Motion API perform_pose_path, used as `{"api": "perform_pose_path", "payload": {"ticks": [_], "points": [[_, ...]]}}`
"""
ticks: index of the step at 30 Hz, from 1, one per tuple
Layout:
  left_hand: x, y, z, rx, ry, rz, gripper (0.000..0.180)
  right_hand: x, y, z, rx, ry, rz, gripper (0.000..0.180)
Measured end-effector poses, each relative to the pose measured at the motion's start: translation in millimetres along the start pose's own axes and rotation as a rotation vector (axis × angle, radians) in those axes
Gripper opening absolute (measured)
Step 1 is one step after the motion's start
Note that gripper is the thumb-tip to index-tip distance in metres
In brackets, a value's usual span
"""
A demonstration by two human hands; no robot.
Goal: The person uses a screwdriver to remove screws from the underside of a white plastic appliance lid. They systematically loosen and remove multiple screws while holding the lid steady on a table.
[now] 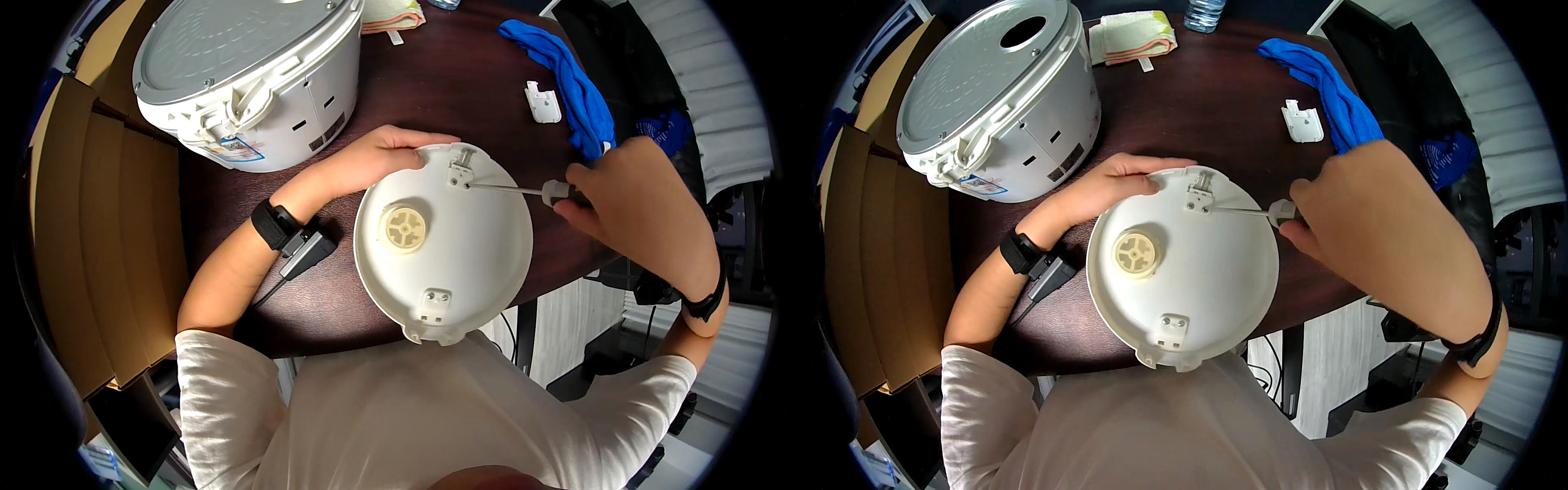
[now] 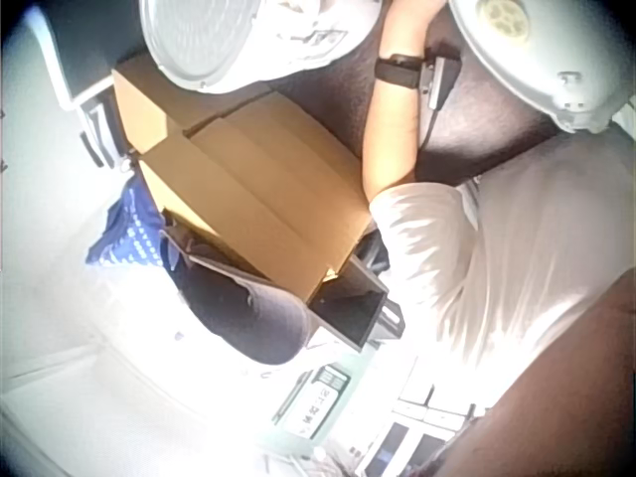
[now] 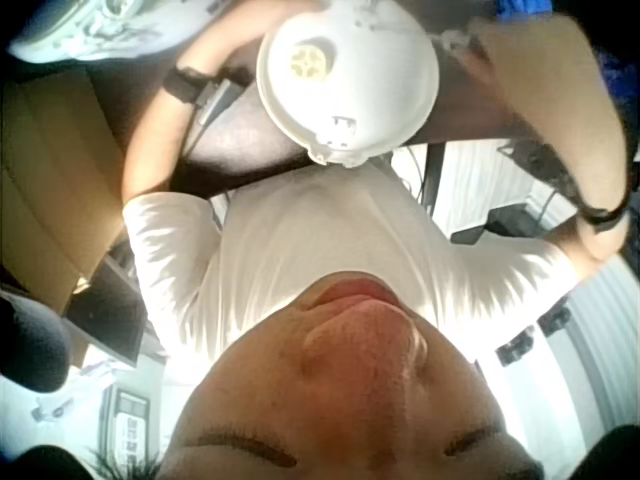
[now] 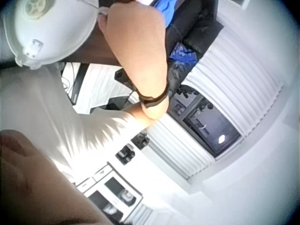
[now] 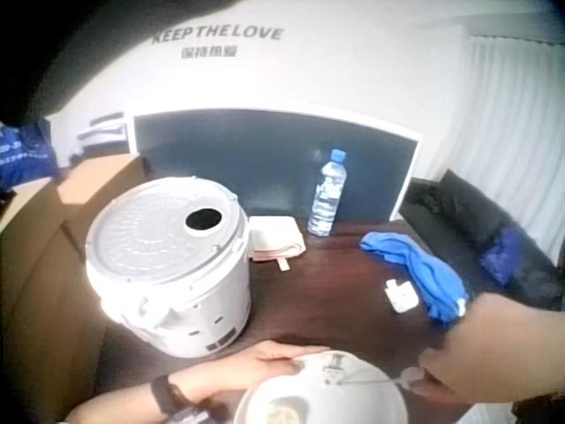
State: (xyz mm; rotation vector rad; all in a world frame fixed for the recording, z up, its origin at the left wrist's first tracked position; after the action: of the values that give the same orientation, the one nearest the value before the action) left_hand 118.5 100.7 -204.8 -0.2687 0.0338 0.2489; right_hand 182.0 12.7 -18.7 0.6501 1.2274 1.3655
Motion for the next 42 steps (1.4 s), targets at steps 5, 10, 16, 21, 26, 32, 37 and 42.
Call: {"api": "perform_pose_path", "payload": {"ticks": [5, 10, 16, 21, 26, 32, 37, 42], "points": [[1.0, -5.5, 4.4, 0.022, -0.019, -0.039, 0.046, -2.0, 3.2, 12.4, 0.182, 0.022, 0.085, 0.019], [-1.0, -3.7, 4.1, 0.038, -0.032, -0.025, 0.046, -0.5, 2.1, 26.8, 0.406, -0.181, 0.055, 0.020], [-1.3, -4.2, 5.5, 0.039, -0.026, -0.027, 0.046, -11.0, 1.4, 44.8, 0.840, -0.341, 0.362, 0.018], [-0.4, -5.5, 6.9, 0.033, -0.043, -0.032, 0.047, -12.2, 1.8, 53.8, 0.640, -0.389, 0.368, 0.023], [-0.4, -4.4, 3.8, 0.030, -0.010, -0.028, 0.046, -13.9, 8.6, 50.8, 0.343, -0.408, 0.327, 0.026], [0.5, -2.6, 1.5, 0.020, -0.017, -0.022, 0.046, -5.2, 8.2, 38.3, 0.651, -0.245, 0.290, 0.021], [0.0, -3.4, 1.4, -0.003, -0.009, -0.023, 0.047, 0.7, 9.4, 36.3, 0.716, -0.150, 0.208, 0.032], [-1.0, -6.2, 4.8, -0.008, -0.013, -0.031, 0.047, -1.5, 12.3, 35.3, 0.699, -0.069, 0.278, 0.034]]}}
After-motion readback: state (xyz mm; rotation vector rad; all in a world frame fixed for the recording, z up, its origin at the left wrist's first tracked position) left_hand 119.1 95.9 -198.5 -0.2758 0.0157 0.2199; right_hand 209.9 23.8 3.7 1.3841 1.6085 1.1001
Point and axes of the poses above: each hand's wrist, its own x-axis towards the middle knuckle, its own y-axis out of the back of the hand, z = x × y, the point moved 9 cm from there along x, towards the middle knuckle, and after that the axes turned 2 degrees about z, right-handed, at the moved point
